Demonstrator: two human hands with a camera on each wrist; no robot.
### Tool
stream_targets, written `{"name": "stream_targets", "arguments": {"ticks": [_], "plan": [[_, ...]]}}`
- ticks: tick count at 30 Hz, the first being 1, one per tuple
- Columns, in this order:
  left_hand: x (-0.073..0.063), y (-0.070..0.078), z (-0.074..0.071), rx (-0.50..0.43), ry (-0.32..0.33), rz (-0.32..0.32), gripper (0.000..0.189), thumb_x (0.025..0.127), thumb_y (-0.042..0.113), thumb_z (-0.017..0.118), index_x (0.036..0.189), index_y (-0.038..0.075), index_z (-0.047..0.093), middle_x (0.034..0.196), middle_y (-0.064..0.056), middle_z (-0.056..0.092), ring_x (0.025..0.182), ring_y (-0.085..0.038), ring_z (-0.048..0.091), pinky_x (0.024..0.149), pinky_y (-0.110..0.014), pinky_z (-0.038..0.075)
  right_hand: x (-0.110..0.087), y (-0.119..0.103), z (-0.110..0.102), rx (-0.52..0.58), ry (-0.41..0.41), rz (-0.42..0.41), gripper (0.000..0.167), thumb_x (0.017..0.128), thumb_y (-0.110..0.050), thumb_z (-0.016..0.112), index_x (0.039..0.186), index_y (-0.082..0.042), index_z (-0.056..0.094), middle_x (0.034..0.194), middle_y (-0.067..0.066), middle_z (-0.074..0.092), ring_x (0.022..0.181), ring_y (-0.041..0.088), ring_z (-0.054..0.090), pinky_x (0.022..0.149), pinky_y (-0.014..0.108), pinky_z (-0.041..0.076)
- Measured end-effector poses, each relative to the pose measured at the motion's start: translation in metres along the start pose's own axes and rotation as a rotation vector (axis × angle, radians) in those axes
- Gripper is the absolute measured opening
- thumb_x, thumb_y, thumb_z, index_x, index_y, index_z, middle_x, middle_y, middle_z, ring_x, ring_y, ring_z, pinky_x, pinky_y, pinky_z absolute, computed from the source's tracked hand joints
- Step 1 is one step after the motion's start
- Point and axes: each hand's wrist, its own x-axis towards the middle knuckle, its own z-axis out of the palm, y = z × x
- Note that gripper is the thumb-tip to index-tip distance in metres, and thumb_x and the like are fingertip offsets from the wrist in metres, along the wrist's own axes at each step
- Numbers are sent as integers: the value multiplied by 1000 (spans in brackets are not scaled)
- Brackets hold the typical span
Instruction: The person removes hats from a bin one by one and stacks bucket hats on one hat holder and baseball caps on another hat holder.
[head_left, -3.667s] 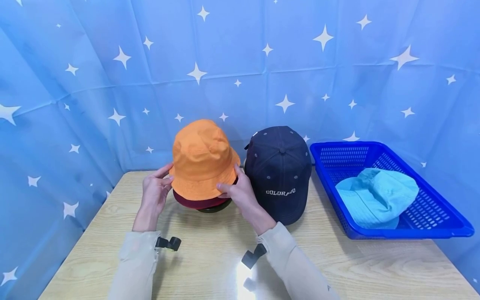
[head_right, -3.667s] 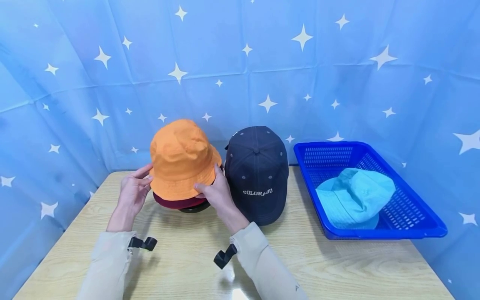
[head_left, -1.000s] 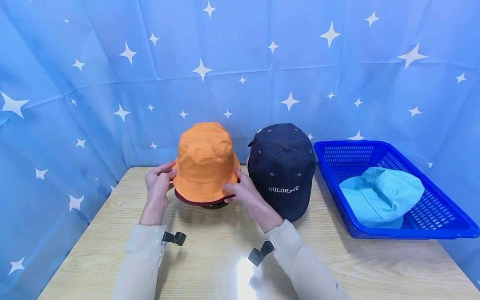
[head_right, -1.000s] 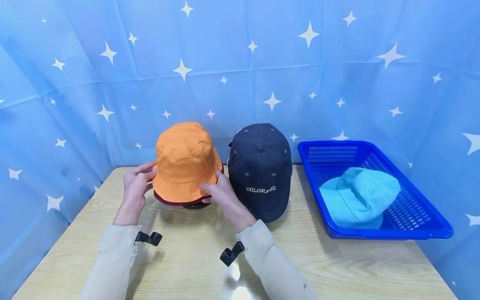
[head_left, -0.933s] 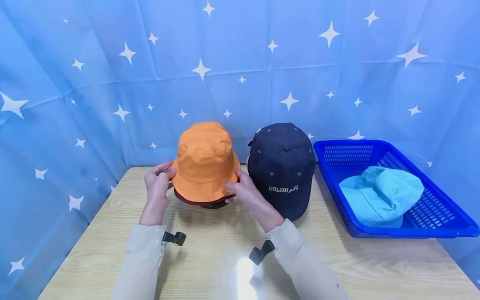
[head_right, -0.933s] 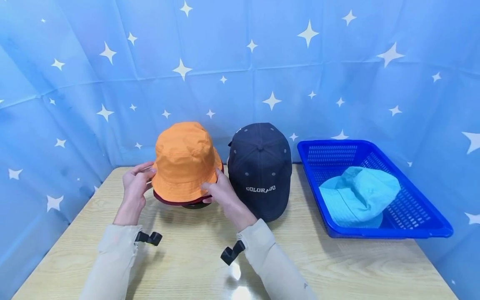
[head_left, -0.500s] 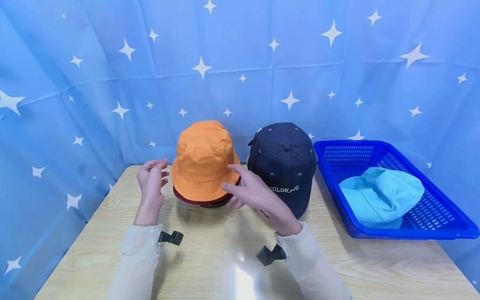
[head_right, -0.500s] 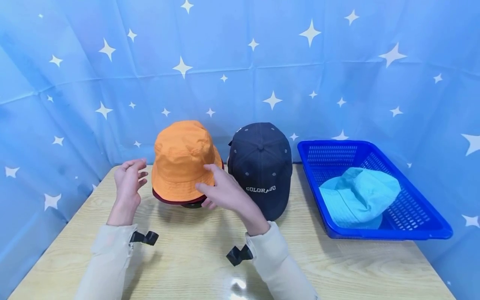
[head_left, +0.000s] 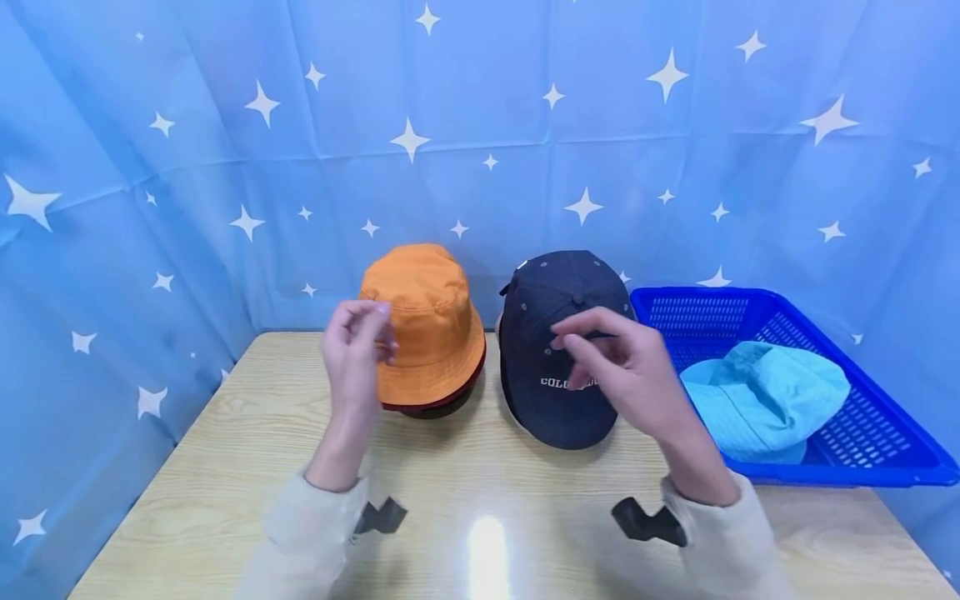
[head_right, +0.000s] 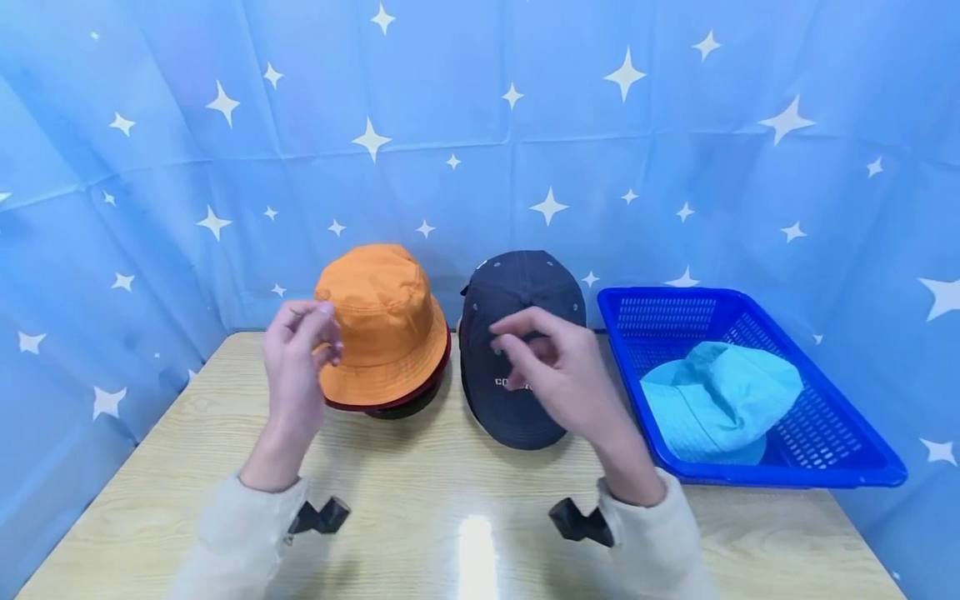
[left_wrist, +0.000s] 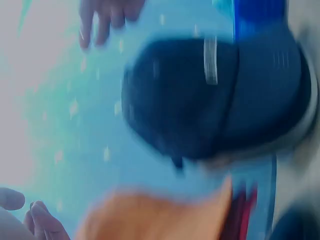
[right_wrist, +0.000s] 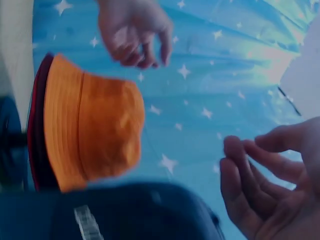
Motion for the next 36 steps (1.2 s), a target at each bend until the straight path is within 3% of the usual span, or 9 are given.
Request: {"name": "stream_targets", "arguments": {"ticks": [7,13,15,17,19,21,24,28,36], "plan": [[-63,-7,58,-54,-343,-73,9,96,6,65,100,0,60,75,0,62,54,-14,55,47,-23,46,-16,13,-61,-164,193,-3,15,99,6,61,107,5,73,92,-11,75,57,9,67,57,18,57],[-97,-28,103,-17,-569,-193,17,95,7,67,107,-4,61,82,-4,67,58,-10,61,52,-22,53,-37,34,-127,-496,279,231,21,104,-15,60,117,-3,72,89,-34,64,64,-14,63,48,15,48],[-105,-38,118,-13,-631,-234,18,95,7,68,109,-4,62,86,-9,68,60,-9,62,54,-21,55,-46,41,-148,-628,250,327,27,105,-22,57,122,-5,70,93,-23,72,68,-23,55,46,19,44],[-113,-48,133,-11,-673,-280,18,95,5,69,110,-3,64,89,-10,70,62,-8,64,58,-20,58,-53,47,-166,-743,202,422,34,106,-28,55,128,-6,67,104,-3,76,80,-12,62,55,26,46],[-120,-59,149,6,-690,-321,18,93,4,71,110,-1,66,90,-4,71,64,-6,66,62,-21,60,-59,55,-181,-817,153,501,42,106,-33,54,133,-2,63,126,24,68,107,16,66,77,41,53],[-127,-70,165,55,-692,-353,18,92,5,74,109,4,68,92,3,71,67,-3,68,65,-21,61,-64,63,-193,-872,84,602,55,106,-41,52,139,3,56,141,39,50,123,48,52,90,62,47],[-138,-89,184,182,-712,-395,24,90,12,78,113,17,71,101,12,70,77,2,67,67,-21,59,-71,75,-207,-888,-20,731,74,104,-53,50,141,11,48,144,48,37,125,68,36,93,77,39],[-153,-113,198,381,-802,-372,40,89,26,80,126,34,70,117,15,63,87,7,61,71,-17,52,-82,92,-220,-857,-59,800,75,104,-54,53,137,13,52,140,50,39,117,67,40,84,69,45],[-160,-128,196,515,-967,-215,52,93,32,74,142,39,60,133,19,58,98,8,59,85,-14,47,-89,101,-229,-634,197,885,62,100,-51,59,130,2,68,144,38,50,132,59,41,66,23,43]]}}
